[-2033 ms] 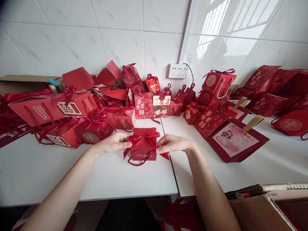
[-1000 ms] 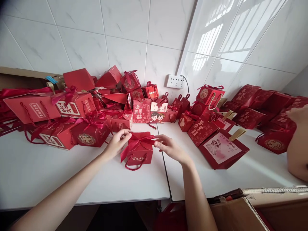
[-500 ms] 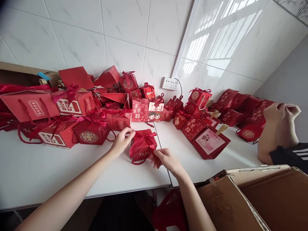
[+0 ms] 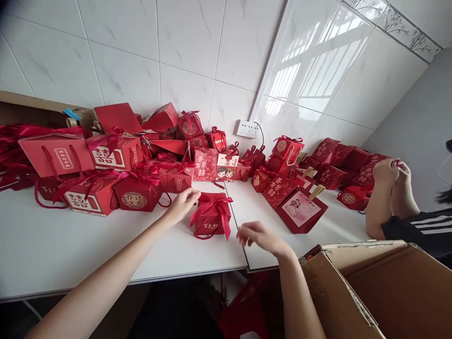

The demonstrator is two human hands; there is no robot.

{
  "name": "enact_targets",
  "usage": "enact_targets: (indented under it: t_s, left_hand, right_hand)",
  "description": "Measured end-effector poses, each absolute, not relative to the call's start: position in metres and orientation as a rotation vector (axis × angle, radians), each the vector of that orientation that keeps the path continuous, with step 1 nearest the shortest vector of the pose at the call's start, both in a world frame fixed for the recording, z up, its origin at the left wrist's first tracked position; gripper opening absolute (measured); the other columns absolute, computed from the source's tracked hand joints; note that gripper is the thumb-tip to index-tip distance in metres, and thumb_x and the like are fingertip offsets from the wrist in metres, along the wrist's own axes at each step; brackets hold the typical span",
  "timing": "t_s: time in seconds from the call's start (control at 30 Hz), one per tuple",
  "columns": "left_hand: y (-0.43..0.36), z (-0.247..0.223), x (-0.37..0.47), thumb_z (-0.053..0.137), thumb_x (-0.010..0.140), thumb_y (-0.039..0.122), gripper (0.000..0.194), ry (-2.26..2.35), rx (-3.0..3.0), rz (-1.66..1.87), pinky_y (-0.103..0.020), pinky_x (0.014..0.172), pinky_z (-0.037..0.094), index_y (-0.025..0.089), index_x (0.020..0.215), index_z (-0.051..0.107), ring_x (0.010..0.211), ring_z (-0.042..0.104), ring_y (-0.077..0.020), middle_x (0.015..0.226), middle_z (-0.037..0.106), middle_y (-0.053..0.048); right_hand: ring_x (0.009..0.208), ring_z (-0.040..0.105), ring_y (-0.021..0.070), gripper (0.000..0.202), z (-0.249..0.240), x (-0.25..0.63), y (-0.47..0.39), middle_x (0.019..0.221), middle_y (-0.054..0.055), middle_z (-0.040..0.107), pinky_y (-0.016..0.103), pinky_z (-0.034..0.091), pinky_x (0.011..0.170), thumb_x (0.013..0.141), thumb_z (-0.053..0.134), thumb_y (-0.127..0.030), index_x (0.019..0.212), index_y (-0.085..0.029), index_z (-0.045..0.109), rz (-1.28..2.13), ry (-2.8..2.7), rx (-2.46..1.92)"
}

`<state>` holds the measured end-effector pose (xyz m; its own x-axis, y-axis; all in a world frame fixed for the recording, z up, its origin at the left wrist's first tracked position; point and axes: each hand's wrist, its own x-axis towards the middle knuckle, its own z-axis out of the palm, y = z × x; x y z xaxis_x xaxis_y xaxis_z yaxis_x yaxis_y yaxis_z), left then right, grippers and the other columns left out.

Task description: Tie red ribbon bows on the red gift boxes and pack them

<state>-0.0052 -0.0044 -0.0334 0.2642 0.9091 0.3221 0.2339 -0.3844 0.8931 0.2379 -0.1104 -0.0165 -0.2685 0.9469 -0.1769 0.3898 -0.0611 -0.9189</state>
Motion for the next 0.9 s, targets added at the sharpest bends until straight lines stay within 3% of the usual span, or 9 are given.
enact_targets:
  t_s: [0.1,0.17,0.23,0.3,0.43,0.53,0.67,0.8,0.9]
  left_hand:
    - [-0.010,-0.023,-0.014,0.040,0.082,0.055,0.040,1.136,1.796,1.131,-0.027,0.060,0.036,0.020,0.062,0.040,0.061,0.048,-0.0147,0.061,0.049,0.002]
    - [-0.017,-0.017,-0.024,0.037,0.081,0.062,0.048,1.192,1.828,0.993,-0.026,0.054,0.031,0.020,0.058,0.037,0.054,0.042,-0.0133,0.054,0.042,0.003]
    - [-0.027,-0.014,-0.033,0.036,0.079,0.066,0.053,1.174,1.862,0.763,-0.026,0.053,0.029,0.019,0.056,0.039,0.052,0.041,-0.0128,0.053,0.042,0.003]
    - [-0.038,-0.014,-0.038,0.041,0.078,0.065,0.051,1.128,1.870,0.623,-0.025,0.054,0.031,0.018,0.059,0.043,0.054,0.044,-0.0129,0.056,0.045,0.003]
    - [-0.057,-0.020,-0.038,0.049,0.079,0.052,0.036,1.042,1.865,0.680,-0.024,0.058,0.038,0.018,0.067,0.051,0.064,0.053,-0.0151,0.064,0.055,0.001]
    - [-0.062,-0.027,-0.040,0.053,0.078,0.048,0.031,0.965,1.864,0.643,-0.025,0.061,0.042,0.018,0.069,0.057,0.068,0.057,-0.0164,0.069,0.061,0.000]
    - [-0.052,-0.027,-0.052,0.060,0.070,0.050,0.032,0.991,1.849,0.431,-0.025,0.056,0.044,0.018,0.064,0.060,0.061,0.058,-0.0161,0.064,0.064,-0.002]
    - [-0.042,-0.014,-0.049,0.045,0.075,0.065,0.050,1.192,1.648,0.877,-0.027,0.057,0.048,0.017,0.073,0.058,0.071,0.063,-0.0181,0.080,0.065,-0.006]
    - [-0.056,-0.004,-0.030,0.052,0.077,0.058,0.041,1.219,1.842,0.896,-0.027,0.064,0.049,0.017,0.078,0.059,0.076,0.063,-0.0185,0.082,0.065,-0.005]
  right_hand:
    - [0.072,0.058,0.0153,0.037,-0.016,0.237,-0.104,0.073,0.003,0.059,0.029,0.048,0.066,0.077,0.059,-0.056,0.072,-0.019,0.057,0.991,-1.412,-1.318]
    - [0.099,0.058,0.0215,0.040,-0.019,0.232,-0.095,0.103,0.008,0.061,0.035,0.049,0.080,0.073,0.066,-0.054,0.096,-0.023,0.057,0.944,-1.419,-1.263]
    - [0.126,0.043,0.0266,0.065,-0.027,0.224,-0.084,0.136,0.011,0.045,0.042,0.043,0.096,0.066,0.073,-0.051,0.121,-0.028,0.048,0.981,-1.515,-1.238]
    - [0.138,0.025,0.0279,0.089,-0.036,0.218,-0.070,0.151,0.010,0.025,0.046,0.034,0.105,0.061,0.077,-0.050,0.135,-0.031,0.034,1.051,-1.576,-1.182]
    - [0.137,0.028,0.0281,0.109,-0.051,0.212,-0.051,0.150,0.013,0.027,0.047,0.030,0.109,0.058,0.080,-0.048,0.145,-0.029,0.017,1.230,-1.584,-1.002]
    - [0.132,0.037,0.0285,0.111,-0.053,0.214,-0.049,0.145,0.015,0.034,0.047,0.036,0.105,0.060,0.080,-0.044,0.147,-0.028,0.013,1.256,-1.623,-0.978]
    - [0.132,0.037,0.0306,0.114,-0.052,0.214,-0.059,0.147,0.014,0.030,0.048,0.042,0.099,0.058,0.081,-0.045,0.147,-0.032,0.012,1.107,-1.667,-1.041]
    - [0.133,0.035,0.0309,0.117,-0.051,0.206,-0.080,0.149,0.013,0.024,0.049,0.041,0.100,0.056,0.082,-0.045,0.147,-0.036,0.009,0.961,-1.637,-1.049]
    - [0.136,0.031,0.0305,0.117,-0.047,0.200,-0.104,0.149,0.013,0.025,0.050,0.038,0.103,0.058,0.081,-0.046,0.147,-0.035,0.006,0.840,-1.628,-1.059]
